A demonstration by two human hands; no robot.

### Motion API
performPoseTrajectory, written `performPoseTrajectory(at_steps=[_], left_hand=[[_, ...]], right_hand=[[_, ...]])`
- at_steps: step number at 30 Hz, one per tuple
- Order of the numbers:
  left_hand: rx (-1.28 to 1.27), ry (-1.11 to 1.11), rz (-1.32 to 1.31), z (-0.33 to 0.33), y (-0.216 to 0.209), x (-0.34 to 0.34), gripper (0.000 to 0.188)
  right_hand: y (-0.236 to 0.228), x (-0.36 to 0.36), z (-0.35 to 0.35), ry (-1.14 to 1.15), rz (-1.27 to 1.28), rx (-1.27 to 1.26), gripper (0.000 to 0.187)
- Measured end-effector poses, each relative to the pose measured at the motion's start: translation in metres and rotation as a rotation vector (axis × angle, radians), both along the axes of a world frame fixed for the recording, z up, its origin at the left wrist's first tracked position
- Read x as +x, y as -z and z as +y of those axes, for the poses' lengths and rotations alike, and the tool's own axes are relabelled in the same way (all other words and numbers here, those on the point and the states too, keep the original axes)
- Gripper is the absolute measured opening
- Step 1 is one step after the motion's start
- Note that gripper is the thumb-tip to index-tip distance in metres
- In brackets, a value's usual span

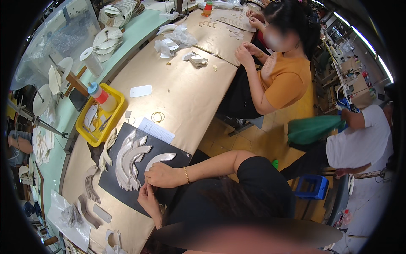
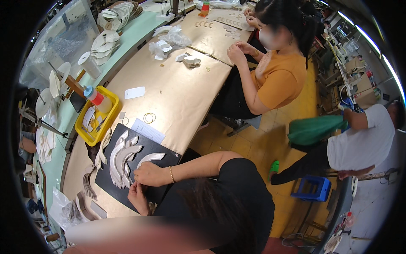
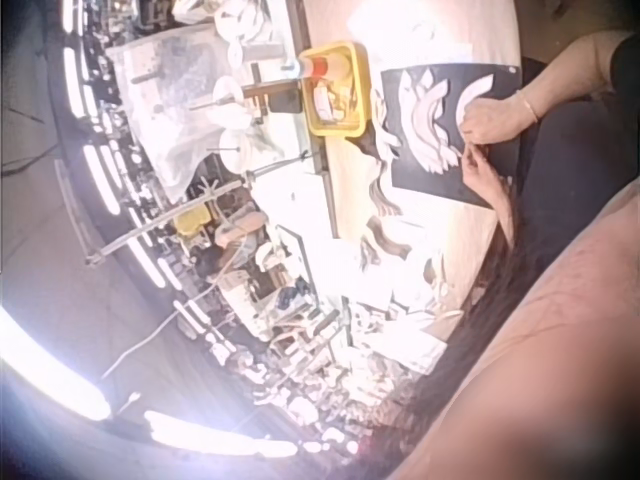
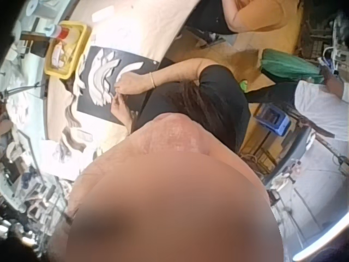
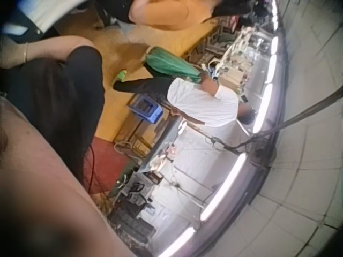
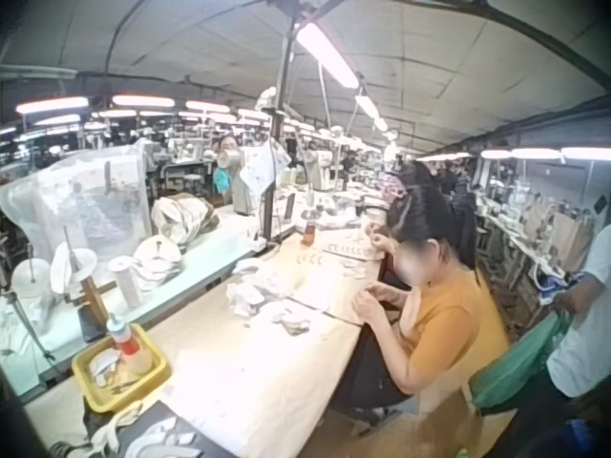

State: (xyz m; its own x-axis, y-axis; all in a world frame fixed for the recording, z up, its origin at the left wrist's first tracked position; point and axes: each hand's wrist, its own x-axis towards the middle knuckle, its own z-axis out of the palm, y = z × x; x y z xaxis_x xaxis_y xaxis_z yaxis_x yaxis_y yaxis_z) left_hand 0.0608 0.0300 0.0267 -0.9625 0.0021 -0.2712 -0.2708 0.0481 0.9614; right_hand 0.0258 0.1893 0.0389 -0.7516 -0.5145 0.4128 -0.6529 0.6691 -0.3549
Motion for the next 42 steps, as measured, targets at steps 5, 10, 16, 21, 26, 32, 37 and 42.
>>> performPoseTrajectory(at_steps=[5,10,16,21,26,32,37,42], left_hand=[[-0.028,0.015,-0.015,0.002,0.001,-0.002,0.026],[-0.075,0.070,-0.002,0.002,0.000,-0.004,0.026],[-0.124,0.105,-0.014,0.002,-0.002,-0.009,0.026],[0.042,0.055,-0.082,0.000,0.000,-0.012,0.023],[0.252,-0.026,-0.250,-0.006,-0.004,-0.015,0.017],[0.387,-0.001,-0.281,-0.007,-0.007,-0.015,0.012],[0.459,-0.029,-0.318,-0.014,-0.004,-0.009,0.011],[0.438,-0.029,-0.354,-0.022,-0.006,0.002,0.012]], right_hand=[[0.004,-0.001,0.006,-0.024,-0.030,0.056,0.011],[0.007,-0.004,0.008,-0.044,-0.024,0.061,0.009],[0.006,-0.010,0.011,-0.062,-0.055,0.040,0.012],[0.001,-0.018,0.017,0.018,-0.145,-0.104,0.011],[-0.006,-0.030,0.032,0.126,-0.492,-0.457,0.012],[-0.014,-0.030,0.040,0.070,-0.832,-0.865,0.010],[-0.017,-0.041,0.057,0.132,-1.388,-1.474,0.004],[-0.022,-0.043,0.074,0.174,-1.036,-0.921,0.011]])
